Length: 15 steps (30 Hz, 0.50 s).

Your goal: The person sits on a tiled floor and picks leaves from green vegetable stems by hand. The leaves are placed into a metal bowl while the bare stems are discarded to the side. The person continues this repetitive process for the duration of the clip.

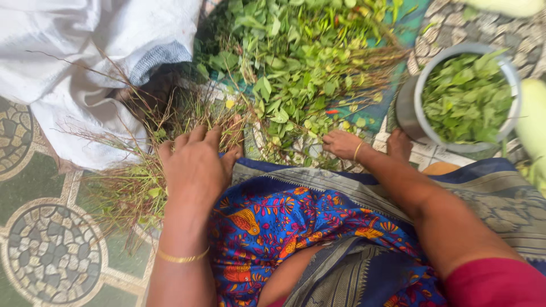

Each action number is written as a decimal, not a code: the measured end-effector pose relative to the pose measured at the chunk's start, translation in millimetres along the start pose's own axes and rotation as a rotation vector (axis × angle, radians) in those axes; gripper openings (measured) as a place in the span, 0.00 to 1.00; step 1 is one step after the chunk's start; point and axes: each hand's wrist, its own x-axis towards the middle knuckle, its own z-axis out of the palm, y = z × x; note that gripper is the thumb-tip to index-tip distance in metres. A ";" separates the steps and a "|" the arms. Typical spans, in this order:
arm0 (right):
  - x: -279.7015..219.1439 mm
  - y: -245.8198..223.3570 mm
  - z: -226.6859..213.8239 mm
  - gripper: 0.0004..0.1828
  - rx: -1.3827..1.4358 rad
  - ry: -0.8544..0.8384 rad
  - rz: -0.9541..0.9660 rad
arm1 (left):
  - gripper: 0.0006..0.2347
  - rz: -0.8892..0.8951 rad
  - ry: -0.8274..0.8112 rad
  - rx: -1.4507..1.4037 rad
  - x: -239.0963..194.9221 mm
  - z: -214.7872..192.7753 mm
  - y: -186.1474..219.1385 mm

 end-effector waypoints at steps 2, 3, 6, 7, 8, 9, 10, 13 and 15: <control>-11.9 20.2 -32.4 0.15 -0.025 0.046 0.016 | 0.23 -0.015 -0.076 0.010 5.2 4.1 4.7; -17.7 28.9 -48.6 0.17 -0.067 0.078 0.023 | 0.22 -0.024 -0.116 0.014 7.0 6.8 6.6; -36.1 50.1 -98.8 0.22 -0.071 0.199 0.128 | 0.29 0.012 -0.070 -0.049 13.3 13.5 13.5; -41.8 55.1 -115.4 0.24 -0.053 0.246 0.176 | 0.29 -0.007 -0.117 -0.049 15.4 14.8 15.1; -47.6 58.6 -130.7 0.23 0.007 0.294 0.213 | 0.28 -0.026 -0.165 -0.049 17.5 16.1 17.1; -53.1 60.8 -144.7 0.23 0.068 0.345 0.251 | 0.28 -0.043 -0.212 -0.047 19.7 16.8 18.3; -58.0 62.4 -157.6 0.23 0.130 0.397 0.287 | 0.27 -0.045 -0.204 -0.061 21.5 17.4 18.1; -77.9 62.6 -187.8 0.20 0.198 0.422 0.440 | 0.24 -0.059 -0.220 -0.092 23.0 24.0 14.1; -89.7 61.1 -207.9 0.20 0.060 0.427 0.490 | 0.21 -0.075 -0.258 -0.096 24.8 29.2 10.5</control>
